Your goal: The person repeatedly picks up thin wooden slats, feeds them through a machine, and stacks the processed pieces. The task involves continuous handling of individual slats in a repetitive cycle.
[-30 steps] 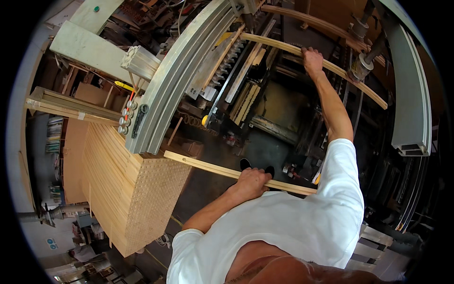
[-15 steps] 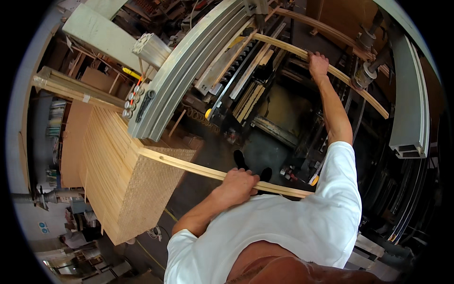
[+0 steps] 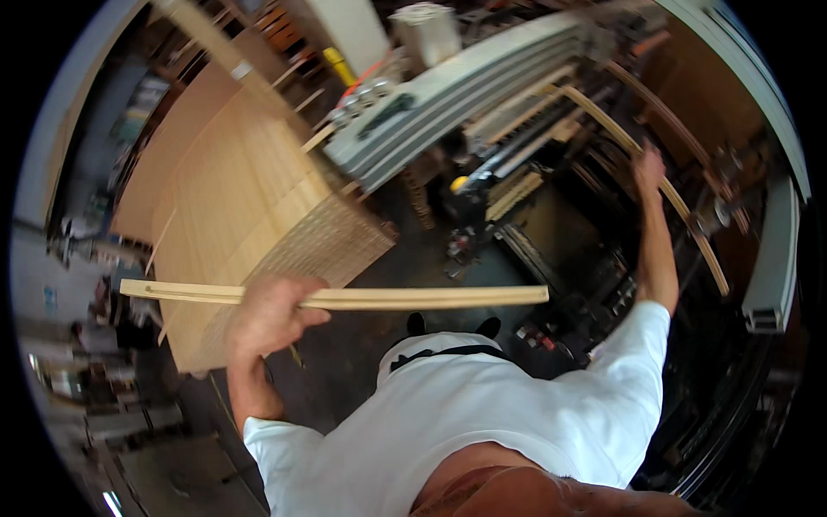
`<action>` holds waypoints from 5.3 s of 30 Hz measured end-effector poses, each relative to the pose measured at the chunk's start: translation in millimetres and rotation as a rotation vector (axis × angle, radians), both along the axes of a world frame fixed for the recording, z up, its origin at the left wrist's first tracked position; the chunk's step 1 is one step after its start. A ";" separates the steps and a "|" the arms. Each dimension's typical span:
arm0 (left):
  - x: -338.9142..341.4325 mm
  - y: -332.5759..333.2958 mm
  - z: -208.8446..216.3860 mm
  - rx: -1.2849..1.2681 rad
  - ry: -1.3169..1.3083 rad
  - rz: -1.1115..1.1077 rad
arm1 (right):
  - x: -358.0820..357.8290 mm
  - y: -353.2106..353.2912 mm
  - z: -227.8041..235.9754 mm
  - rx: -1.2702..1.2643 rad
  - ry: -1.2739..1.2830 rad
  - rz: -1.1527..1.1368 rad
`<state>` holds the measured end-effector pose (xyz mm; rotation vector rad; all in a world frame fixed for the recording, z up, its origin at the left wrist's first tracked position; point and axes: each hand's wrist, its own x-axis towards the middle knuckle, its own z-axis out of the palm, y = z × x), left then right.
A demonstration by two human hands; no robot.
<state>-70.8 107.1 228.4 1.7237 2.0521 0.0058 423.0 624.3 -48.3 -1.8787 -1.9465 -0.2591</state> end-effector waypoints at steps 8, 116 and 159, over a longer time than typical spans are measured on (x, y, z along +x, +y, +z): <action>-187.1 -195.7 35.5 0.219 -0.489 0.713 | -104.8 -139.2 30.8 0.038 0.663 0.312; 443.1 514.9 -272.8 0.482 0.070 -0.840 | -99.7 -630.8 246.2 -0.211 -0.126 -0.624; 197.5 98.8 -210.8 0.053 -0.316 -0.680 | 70.2 -23.4 -13.7 0.092 -0.357 -0.036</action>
